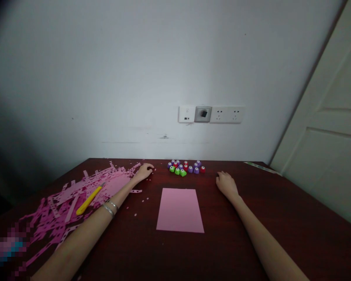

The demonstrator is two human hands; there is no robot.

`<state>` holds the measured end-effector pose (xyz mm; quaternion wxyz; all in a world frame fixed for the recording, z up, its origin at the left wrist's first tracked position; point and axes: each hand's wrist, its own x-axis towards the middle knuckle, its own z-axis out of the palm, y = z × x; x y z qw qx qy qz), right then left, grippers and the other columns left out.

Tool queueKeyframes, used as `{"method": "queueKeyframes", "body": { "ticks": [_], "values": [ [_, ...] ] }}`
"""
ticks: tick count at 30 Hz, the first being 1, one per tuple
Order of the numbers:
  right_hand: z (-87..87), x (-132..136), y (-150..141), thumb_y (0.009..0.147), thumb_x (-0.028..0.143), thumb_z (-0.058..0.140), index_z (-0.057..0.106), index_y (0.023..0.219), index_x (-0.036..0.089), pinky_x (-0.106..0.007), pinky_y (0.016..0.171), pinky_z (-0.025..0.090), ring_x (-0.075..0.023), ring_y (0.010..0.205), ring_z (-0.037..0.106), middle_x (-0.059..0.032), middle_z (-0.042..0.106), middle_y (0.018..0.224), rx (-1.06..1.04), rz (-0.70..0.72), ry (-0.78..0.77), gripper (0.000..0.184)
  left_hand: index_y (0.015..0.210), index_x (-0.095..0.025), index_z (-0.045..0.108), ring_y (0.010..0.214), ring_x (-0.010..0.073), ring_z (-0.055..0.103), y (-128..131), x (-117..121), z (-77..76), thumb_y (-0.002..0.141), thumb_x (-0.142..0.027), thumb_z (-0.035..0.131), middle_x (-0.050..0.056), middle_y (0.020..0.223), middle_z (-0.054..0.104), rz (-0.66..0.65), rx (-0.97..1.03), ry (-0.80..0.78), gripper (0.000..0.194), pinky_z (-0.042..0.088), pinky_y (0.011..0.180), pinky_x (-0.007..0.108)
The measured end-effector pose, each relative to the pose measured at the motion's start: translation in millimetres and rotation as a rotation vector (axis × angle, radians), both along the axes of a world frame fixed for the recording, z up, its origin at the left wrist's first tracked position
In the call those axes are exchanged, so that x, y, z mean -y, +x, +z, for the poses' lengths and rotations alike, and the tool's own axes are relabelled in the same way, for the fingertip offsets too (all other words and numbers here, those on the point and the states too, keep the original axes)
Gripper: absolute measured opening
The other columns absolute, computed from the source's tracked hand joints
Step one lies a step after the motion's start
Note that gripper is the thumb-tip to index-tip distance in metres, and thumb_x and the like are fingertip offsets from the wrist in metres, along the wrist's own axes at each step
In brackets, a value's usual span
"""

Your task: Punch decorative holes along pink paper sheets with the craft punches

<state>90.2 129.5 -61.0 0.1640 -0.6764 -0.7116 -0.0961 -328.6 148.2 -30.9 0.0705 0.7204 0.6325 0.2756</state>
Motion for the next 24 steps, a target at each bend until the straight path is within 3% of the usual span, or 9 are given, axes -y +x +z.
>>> {"method": "queueKeyframes", "body": {
  "ticks": [8, 13, 17, 24],
  "values": [
    [-0.1, 1, -1, 0.082, 0.017, 0.038, 0.059, 0.112, 0.006, -0.037, 0.095, 0.04, -0.0268, 0.115, 0.049, -0.0184, 0.058, 0.118, 0.0, -0.008, 0.016, 0.038, 0.081, -0.014, 0.068, 0.082, 0.0199, 0.062, 10, -20, 15.7, 0.069, -0.013, 0.054, 0.007, 0.082, 0.069, -0.022, 0.022, -0.105, 0.018, 0.045, 0.078, 0.028],
    [0.4, 1, 0, 0.082, 0.018, 0.038, 0.059, 0.113, 0.008, -0.035, 0.094, 0.04, -0.0256, 0.115, 0.049, -0.0162, 0.058, 0.118, 0.0, -0.024, 0.01, 0.039, 0.089, -0.014, 0.067, 0.078, 0.0173, 0.061, 23, -37, 25.2, 0.074, -0.033, 0.058, 0.006, 0.085, 0.068, -0.227, 0.068, -0.15, 0.026, 0.045, 0.072, 0.025],
    [3.9, 2, 0, 0.082, 0.018, 0.037, 0.06, 0.111, 0.008, -0.034, 0.093, 0.041, -0.025, 0.112, 0.051, -0.0157, 0.059, 0.117, -0.014, -0.02, 0.007, 0.038, 0.088, -0.013, 0.068, 0.078, 0.0178, 0.06, 32, -50, 21.6, 0.071, -0.038, 0.061, 0.006, 0.085, 0.068, -0.361, 0.092, -0.187, 0.031, 0.044, 0.071, 0.025],
    [11.1, 6, -2, 0.081, 0.018, 0.037, 0.061, 0.11, 0.01, -0.036, 0.089, 0.043, -0.0258, 0.107, 0.054, -0.0137, 0.06, 0.116, -0.042, -0.015, 0.001, 0.038, 0.096, -0.011, 0.065, 0.074, 0.0163, 0.058, 40, -70, 10.7, 0.069, -0.034, 0.061, 0.004, 0.081, 0.066, -0.477, 0.117, -0.213, 0.036, 0.042, 0.067, 0.024]
  ]
}}
